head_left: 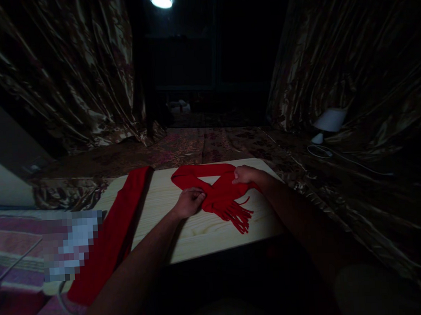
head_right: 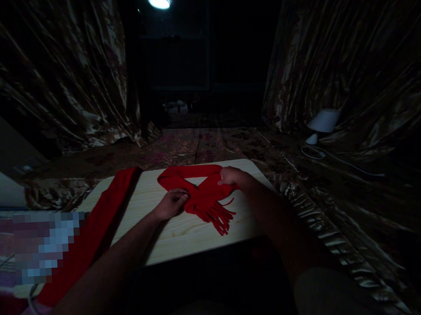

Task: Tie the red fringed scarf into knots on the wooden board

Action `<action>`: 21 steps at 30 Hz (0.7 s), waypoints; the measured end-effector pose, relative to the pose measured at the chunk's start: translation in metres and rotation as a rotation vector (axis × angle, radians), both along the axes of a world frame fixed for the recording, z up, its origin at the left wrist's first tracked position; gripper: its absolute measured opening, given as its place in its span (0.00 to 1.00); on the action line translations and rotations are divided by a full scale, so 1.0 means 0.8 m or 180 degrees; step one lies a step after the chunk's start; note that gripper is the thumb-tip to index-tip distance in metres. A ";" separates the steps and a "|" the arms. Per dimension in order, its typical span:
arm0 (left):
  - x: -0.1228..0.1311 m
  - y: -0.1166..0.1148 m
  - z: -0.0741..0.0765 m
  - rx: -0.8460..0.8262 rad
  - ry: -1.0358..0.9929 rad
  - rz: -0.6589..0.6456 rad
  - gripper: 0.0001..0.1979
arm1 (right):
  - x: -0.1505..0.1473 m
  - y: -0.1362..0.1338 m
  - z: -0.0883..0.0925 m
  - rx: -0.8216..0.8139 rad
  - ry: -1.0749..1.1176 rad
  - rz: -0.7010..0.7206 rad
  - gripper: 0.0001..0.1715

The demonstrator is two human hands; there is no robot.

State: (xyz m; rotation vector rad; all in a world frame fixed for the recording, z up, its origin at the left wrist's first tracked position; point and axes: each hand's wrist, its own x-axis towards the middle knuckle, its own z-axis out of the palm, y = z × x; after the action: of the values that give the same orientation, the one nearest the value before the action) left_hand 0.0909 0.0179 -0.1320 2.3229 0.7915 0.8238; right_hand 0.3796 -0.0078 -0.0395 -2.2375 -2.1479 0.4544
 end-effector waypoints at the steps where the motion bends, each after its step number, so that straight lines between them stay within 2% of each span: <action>1: 0.000 0.000 0.000 0.0010 0.0018 -0.0005 0.22 | -0.005 -0.006 -0.005 0.0349 -0.0212 -0.0003 0.10; 4: 0.000 0.000 0.000 0.0021 0.0056 0.0002 0.22 | -0.029 -0.037 -0.014 0.1366 -0.0408 0.0138 0.09; 5: 0.000 0.001 0.000 0.0017 0.0060 0.0027 0.22 | -0.038 -0.050 -0.016 0.1392 -0.0245 0.0301 0.10; 8: 0.002 0.003 -0.002 -0.0001 0.0083 0.0094 0.20 | -0.065 -0.092 -0.021 0.0920 0.0123 0.1128 0.17; 11: 0.003 0.003 -0.005 0.0012 0.0074 0.0129 0.20 | -0.089 -0.125 -0.028 0.1058 -0.0157 0.1510 0.22; 13: 0.002 0.001 -0.006 0.0050 0.0014 0.0231 0.19 | -0.101 -0.137 -0.036 0.1198 -0.0426 0.1508 0.20; 16: -0.002 -0.004 -0.006 0.0013 -0.0068 0.0548 0.12 | -0.115 -0.141 -0.048 0.1228 -0.0732 0.1393 0.12; 18: -0.004 -0.007 -0.004 -0.0041 -0.0019 0.0719 0.10 | -0.119 -0.138 -0.054 0.1187 -0.0828 0.1352 0.14; 21: -0.005 -0.008 0.001 -0.0079 0.0102 0.0755 0.11 | -0.120 -0.129 -0.053 0.1142 -0.0757 0.1229 0.14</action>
State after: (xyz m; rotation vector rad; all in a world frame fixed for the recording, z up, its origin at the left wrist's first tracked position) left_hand 0.0870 0.0112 -0.1314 2.2537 1.1004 0.8722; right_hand 0.2838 -0.1106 -0.0821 -1.7666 -2.5372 -0.2022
